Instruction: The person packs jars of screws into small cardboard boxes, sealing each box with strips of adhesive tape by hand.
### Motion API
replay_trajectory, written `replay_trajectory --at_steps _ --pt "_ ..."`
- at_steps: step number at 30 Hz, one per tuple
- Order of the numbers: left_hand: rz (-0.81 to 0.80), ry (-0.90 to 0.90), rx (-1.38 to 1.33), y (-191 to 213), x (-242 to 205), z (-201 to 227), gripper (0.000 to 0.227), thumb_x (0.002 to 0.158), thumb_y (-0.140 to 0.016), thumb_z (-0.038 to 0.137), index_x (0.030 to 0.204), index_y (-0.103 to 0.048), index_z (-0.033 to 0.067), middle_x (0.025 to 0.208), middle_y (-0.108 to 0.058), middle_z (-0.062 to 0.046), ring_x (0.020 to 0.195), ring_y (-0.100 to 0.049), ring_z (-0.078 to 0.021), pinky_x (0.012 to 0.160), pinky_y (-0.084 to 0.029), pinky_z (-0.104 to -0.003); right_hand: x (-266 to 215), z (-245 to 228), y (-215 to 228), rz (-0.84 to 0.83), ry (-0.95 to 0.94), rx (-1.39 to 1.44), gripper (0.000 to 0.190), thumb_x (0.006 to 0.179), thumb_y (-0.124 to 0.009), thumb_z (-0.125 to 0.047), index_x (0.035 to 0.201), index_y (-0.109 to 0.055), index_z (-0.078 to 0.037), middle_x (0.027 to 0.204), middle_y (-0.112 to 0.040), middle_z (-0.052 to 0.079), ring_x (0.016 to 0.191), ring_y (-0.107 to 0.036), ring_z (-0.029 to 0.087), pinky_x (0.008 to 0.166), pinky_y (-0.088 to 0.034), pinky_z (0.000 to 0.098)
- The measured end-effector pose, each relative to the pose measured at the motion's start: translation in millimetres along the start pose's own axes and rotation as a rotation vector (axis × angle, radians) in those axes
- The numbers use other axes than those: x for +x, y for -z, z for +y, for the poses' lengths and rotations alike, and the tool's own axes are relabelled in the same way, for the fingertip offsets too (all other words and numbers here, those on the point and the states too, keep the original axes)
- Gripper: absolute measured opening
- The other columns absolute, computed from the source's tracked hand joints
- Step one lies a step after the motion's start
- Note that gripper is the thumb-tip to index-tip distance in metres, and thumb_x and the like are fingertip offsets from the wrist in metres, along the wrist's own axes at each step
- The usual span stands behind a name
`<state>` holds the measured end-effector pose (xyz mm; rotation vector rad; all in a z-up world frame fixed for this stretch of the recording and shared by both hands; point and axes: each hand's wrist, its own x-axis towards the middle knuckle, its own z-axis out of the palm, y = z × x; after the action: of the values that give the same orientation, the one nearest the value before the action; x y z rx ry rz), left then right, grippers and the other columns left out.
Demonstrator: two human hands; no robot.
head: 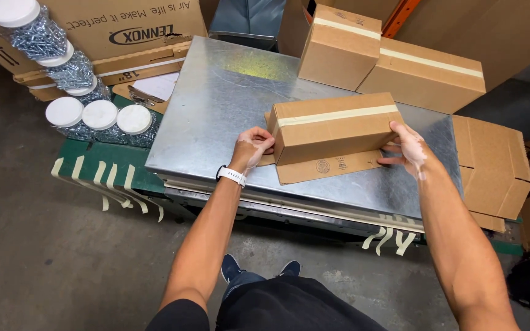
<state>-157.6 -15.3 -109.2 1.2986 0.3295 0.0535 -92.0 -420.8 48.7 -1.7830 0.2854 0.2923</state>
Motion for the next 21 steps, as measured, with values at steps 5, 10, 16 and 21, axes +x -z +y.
replay_trajectory --at_steps 5,10,16,21 --pt "0.009 0.078 0.046 -4 -6 20 0.049 0.090 -0.098 0.010 0.131 -0.075 -0.0067 0.117 -0.079 -0.029 0.097 -0.085 -0.0287 0.084 -0.076 -0.038 -4 -4 -2 0.003 -0.019 0.013 0.079 0.116 -0.067 -0.048 0.174 -0.035 -0.005 0.151 -0.051 0.042 0.141 -0.053 0.067 0.090 -0.061 0.0800" --pt "0.063 0.118 0.087 -8 -11 30 0.030 0.095 -0.091 0.015 0.121 -0.083 0.0009 0.107 -0.084 -0.025 0.084 -0.086 -0.0271 0.077 -0.074 -0.033 -12 -10 -3 -0.003 0.008 0.000 0.079 0.117 -0.066 -0.047 0.174 -0.034 -0.003 0.152 -0.048 0.046 0.139 -0.052 0.069 0.088 -0.061 0.0802" --pt "0.003 -0.133 0.523 -10 -13 28 0.018 0.096 -0.071 0.026 0.101 -0.077 0.0094 0.083 -0.083 -0.015 0.062 -0.082 -0.0243 0.061 -0.071 -0.037 13 8 2 0.045 0.048 -0.040 0.061 0.115 -0.071 -0.048 0.163 -0.056 -0.013 0.160 -0.039 0.044 0.142 -0.047 0.072 0.085 -0.060 0.0822" --pt "-0.063 0.066 0.265 -2 -33 67 0.035 0.104 -0.047 0.033 0.114 -0.062 0.0035 0.102 -0.077 -0.027 0.095 -0.083 -0.0404 0.092 -0.069 -0.050 -25 -24 -22 0.389 0.537 -1.014 0.079 0.108 -0.076 -0.028 0.178 -0.040 -0.037 0.179 -0.031 0.022 0.161 -0.030 0.053 0.117 -0.045 0.0755"
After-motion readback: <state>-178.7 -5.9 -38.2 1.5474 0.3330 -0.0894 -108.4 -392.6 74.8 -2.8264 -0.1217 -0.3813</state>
